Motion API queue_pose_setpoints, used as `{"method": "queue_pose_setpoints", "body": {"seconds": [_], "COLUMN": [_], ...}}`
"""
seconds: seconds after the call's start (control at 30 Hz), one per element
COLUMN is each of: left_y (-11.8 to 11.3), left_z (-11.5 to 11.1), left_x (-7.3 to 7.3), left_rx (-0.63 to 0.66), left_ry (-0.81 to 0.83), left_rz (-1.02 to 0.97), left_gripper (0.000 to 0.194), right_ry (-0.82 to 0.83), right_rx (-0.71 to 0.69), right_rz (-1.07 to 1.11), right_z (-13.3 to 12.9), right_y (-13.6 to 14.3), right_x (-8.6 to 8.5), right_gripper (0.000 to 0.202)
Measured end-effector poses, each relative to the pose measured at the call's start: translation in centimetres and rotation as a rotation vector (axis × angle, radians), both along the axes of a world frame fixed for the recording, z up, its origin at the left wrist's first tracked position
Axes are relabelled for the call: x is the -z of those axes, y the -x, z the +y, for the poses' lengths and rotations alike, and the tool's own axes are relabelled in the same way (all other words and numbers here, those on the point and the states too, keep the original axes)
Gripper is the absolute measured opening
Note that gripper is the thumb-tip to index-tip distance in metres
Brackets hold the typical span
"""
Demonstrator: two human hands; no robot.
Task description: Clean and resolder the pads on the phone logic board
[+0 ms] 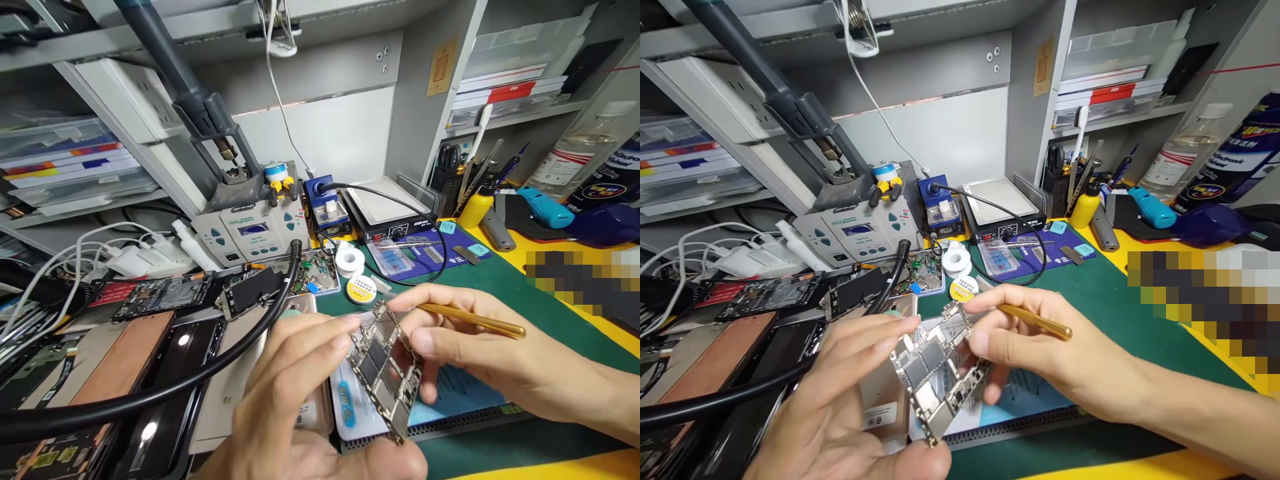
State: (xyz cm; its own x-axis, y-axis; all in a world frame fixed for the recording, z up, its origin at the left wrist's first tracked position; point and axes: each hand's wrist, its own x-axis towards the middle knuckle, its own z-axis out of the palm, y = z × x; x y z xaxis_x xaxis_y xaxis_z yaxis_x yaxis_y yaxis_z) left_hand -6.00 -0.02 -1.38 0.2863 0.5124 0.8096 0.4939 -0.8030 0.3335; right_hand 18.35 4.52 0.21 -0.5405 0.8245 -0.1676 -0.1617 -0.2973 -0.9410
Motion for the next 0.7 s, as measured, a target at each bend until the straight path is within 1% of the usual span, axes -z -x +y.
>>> {"method": "queue_pose_setpoints", "body": {"seconds": [0.03, 0.1, 0.13, 0.2, 0.27, 0.33, 0.43, 0.53, 0.7], "left_y": [-0.2, -0.6, -0.7, -0.8, -0.9, -1.0, -1.1, -1.2, -0.9], "left_z": [0.0, 0.2, 0.3, 0.5, 0.5, 0.5, 0.5, 0.6, 0.4], "left_x": [0.3, 0.5, 0.5, 0.3, 0.1, 0.0, 0.1, 0.2, 0.2], "left_rx": [-0.009, 0.018, 0.049, 0.098, 0.086, 0.049, 0.059, 0.093, 0.075], "left_ry": [-0.014, 0.007, 0.018, 0.042, 0.062, 0.082, 0.082, 0.082, 0.128], "left_rz": [0.017, 0.06, 0.084, 0.114, 0.13, 0.173, 0.256, 0.274, 0.31], "left_gripper": [0.071, 0.072, 0.069, 0.056, 0.049, 0.055, 0.069, 0.068, 0.069], "right_ry": [0.03, 0.044, 0.034, 0.009, -0.012, -0.027, -0.046, -0.053, -0.063], "right_rx": [-0.005, 0.06, 0.097, 0.126, 0.121, 0.091, 0.044, 0.036, 0.033], "right_rz": [0.026, 0.057, 0.066, 0.049, 0.014, -0.035, -0.105, -0.13, -0.181], "right_z": [0.0, 0.1, 0.2, 0.4, 0.5, 0.5, 0.3, 0.2, 0.4], "right_y": [0.0, 0.0, 0.0, 0.0, 0.0, 0.0, 0.1, 0.1, 0.0], "right_x": [-0.1, -0.5, -0.7, -1.0, -1.1, -1.1, -1.0, -0.9, -1.1], "right_gripper": [0.031, 0.027, 0.027, 0.024, 0.023, 0.026, 0.03, 0.03, 0.03]}}
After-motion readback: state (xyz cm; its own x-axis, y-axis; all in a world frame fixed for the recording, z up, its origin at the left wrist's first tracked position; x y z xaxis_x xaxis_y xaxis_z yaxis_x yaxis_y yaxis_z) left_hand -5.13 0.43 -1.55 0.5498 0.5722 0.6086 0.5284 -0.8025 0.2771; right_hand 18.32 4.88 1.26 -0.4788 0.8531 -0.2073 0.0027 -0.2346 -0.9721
